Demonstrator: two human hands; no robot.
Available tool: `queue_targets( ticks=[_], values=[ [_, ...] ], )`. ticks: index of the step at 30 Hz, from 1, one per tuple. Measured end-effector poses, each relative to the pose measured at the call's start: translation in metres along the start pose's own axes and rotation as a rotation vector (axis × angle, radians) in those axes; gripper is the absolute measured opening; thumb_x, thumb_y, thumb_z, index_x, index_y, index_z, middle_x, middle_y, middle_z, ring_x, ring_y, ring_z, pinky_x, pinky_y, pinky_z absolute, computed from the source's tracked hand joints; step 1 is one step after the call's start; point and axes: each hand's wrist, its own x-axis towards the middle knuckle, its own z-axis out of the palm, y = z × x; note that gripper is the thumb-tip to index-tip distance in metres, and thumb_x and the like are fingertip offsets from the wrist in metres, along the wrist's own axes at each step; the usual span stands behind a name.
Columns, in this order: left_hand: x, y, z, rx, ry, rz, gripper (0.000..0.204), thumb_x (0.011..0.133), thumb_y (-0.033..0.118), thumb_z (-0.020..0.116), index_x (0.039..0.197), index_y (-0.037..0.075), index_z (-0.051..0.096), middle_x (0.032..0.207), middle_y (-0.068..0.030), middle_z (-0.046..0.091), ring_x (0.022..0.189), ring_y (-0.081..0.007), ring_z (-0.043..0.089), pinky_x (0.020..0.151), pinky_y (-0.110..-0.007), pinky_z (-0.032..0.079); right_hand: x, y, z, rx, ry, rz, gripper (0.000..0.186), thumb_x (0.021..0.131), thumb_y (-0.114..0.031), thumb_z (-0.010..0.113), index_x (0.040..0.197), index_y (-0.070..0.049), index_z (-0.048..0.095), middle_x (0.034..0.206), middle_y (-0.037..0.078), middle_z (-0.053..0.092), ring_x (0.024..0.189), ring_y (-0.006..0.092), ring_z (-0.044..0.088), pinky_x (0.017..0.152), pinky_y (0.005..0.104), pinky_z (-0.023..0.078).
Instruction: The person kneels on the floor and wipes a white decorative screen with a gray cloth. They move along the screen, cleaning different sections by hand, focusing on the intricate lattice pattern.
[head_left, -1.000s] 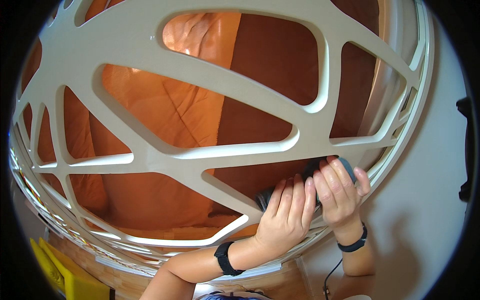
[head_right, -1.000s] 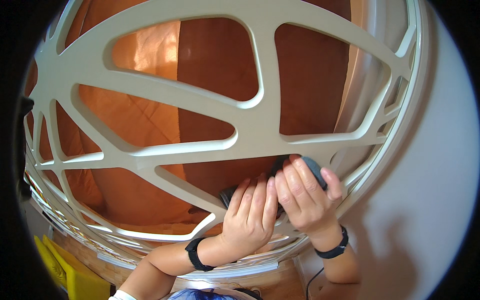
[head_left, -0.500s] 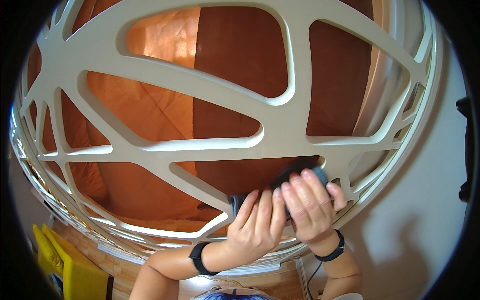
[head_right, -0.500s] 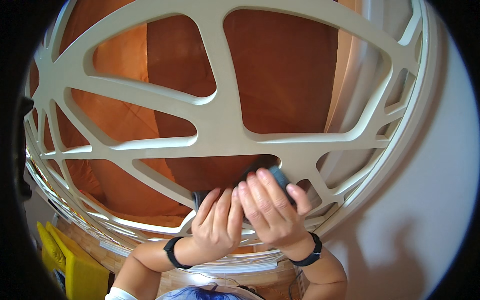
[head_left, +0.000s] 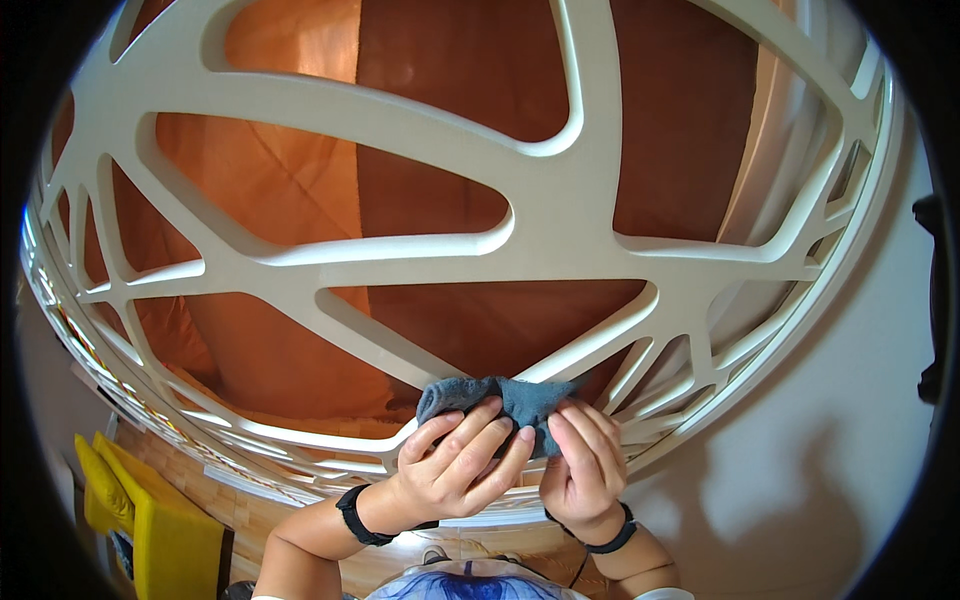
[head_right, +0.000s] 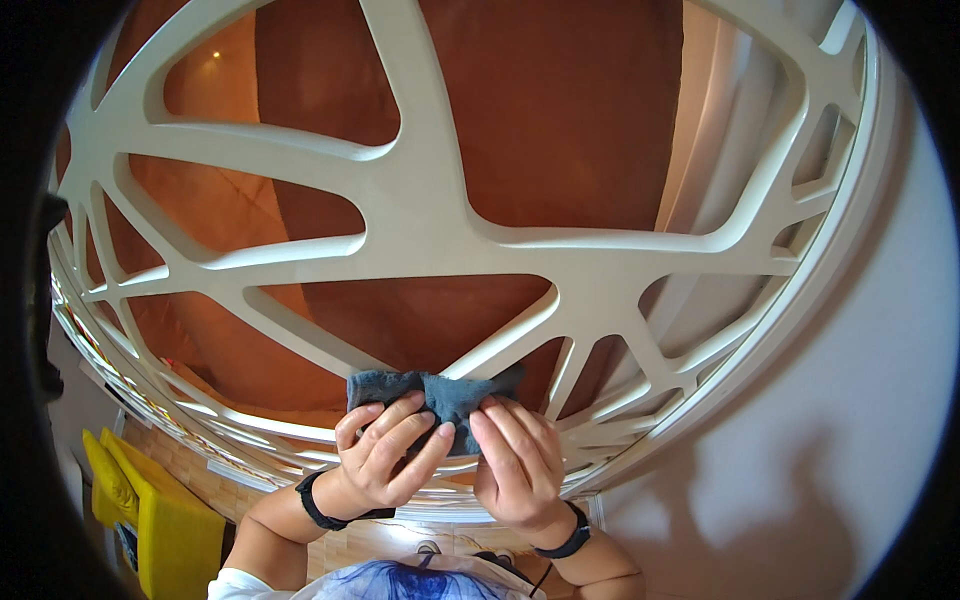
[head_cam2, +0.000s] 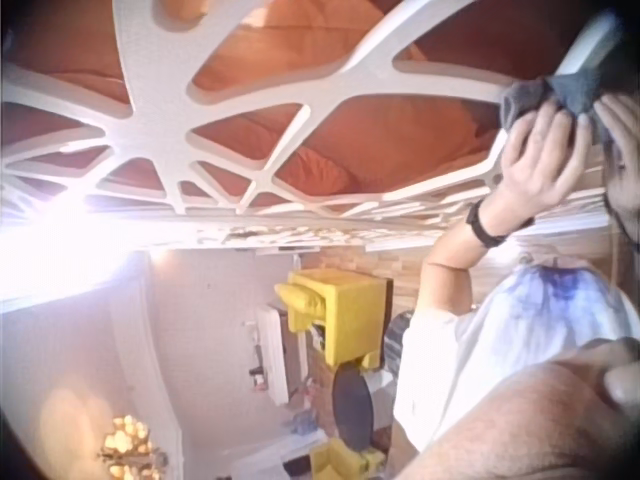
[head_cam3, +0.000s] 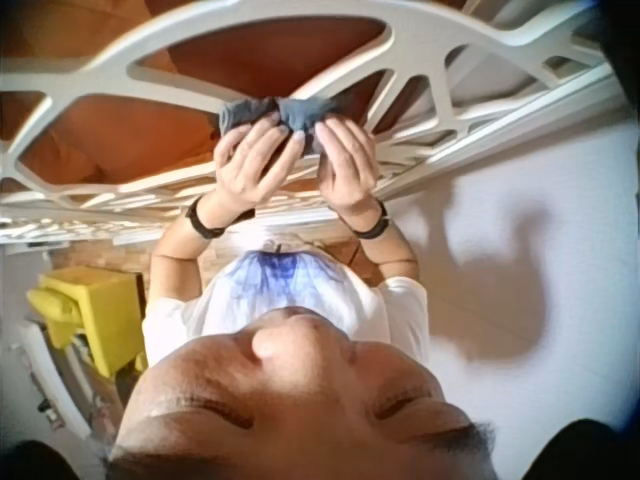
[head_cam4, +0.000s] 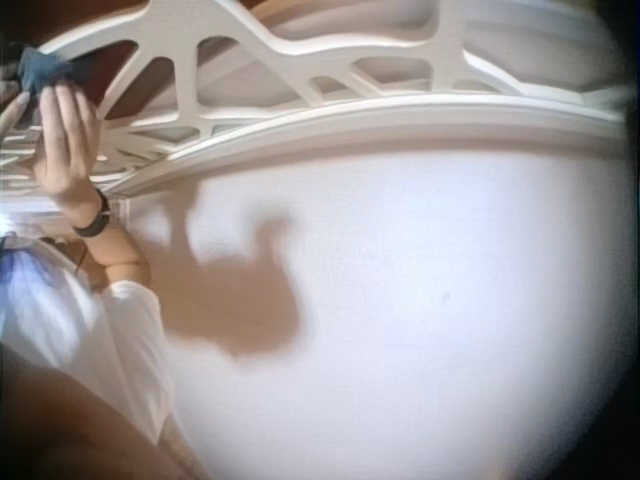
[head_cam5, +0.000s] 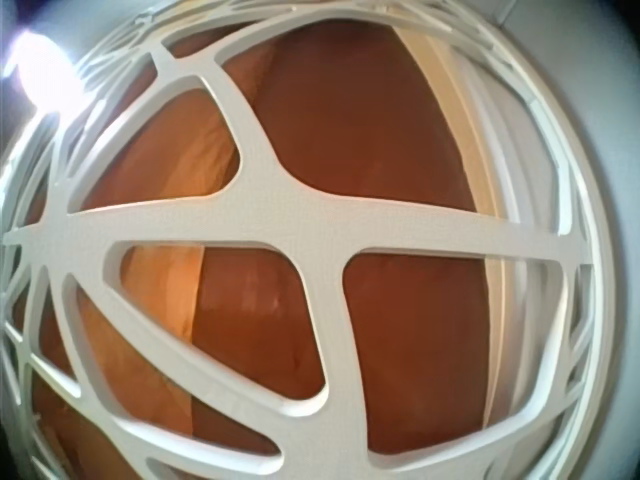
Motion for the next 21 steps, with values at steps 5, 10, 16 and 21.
queue_targets(
  ticks=[5,10,16,21],
  values=[
    [-0.025,0.01,0.011,0.122,-0.088,-0.036,0.031,0.087,0.024,0.058,0.114,0.023,0.073,0.128,0.0065,0.059,0.118,-0.0109,0.057,0.106,-0.036,0.033,-0.022,-0.008,0.024,0.082,-0.06,0.21,0.043,0.073,0.012,0.063,0.115,0.007,0.059,0.116,0.022,0.062,0.103,0.0366,0.063,0.088,0.0445,0.049],
    [-0.055,0.028,0.037,0.028,-0.133,0.06,0.032,0.085,0.024,0.061,0.115,0.02,0.072,0.132,0.0085,0.057,0.12,-0.0096,0.052,0.106,-0.035,0.032,-0.052,0.002,0.012,-0.272,-0.133,0.173,0.033,0.08,0.007,0.062,0.113,0.006,0.06,0.111,0.019,0.065,0.101,0.0345,0.064,0.089,0.0457,0.048],
    [-0.056,0.033,0.05,0.066,-0.079,0.083,0.036,0.085,0.027,0.059,0.118,0.021,0.07,0.135,0.0096,0.054,0.124,-0.0076,0.048,0.107,-0.036,0.029,-0.055,0.006,0.013,-0.242,-0.024,0.174,0.029,0.079,0.008,0.06,0.108,0.006,0.063,0.107,0.02,0.066,0.099,0.0357,0.065,0.085,0.044,0.05],
    [-0.044,0.021,0.04,0.142,-0.093,0.004,0.036,0.079,0.022,0.058,0.11,0.016,0.074,0.126,0.0066,0.06,0.117,-0.0147,0.048,0.109,-0.042,0.024,-0.043,0.0,0.027,-0.198,-0.052,0.205,0.03,0.079,0.006,0.06,0.11,0.005,0.061,0.108,0.017,0.066,0.097,0.0311,0.065,0.083,0.0409,0.047]
  ],
)
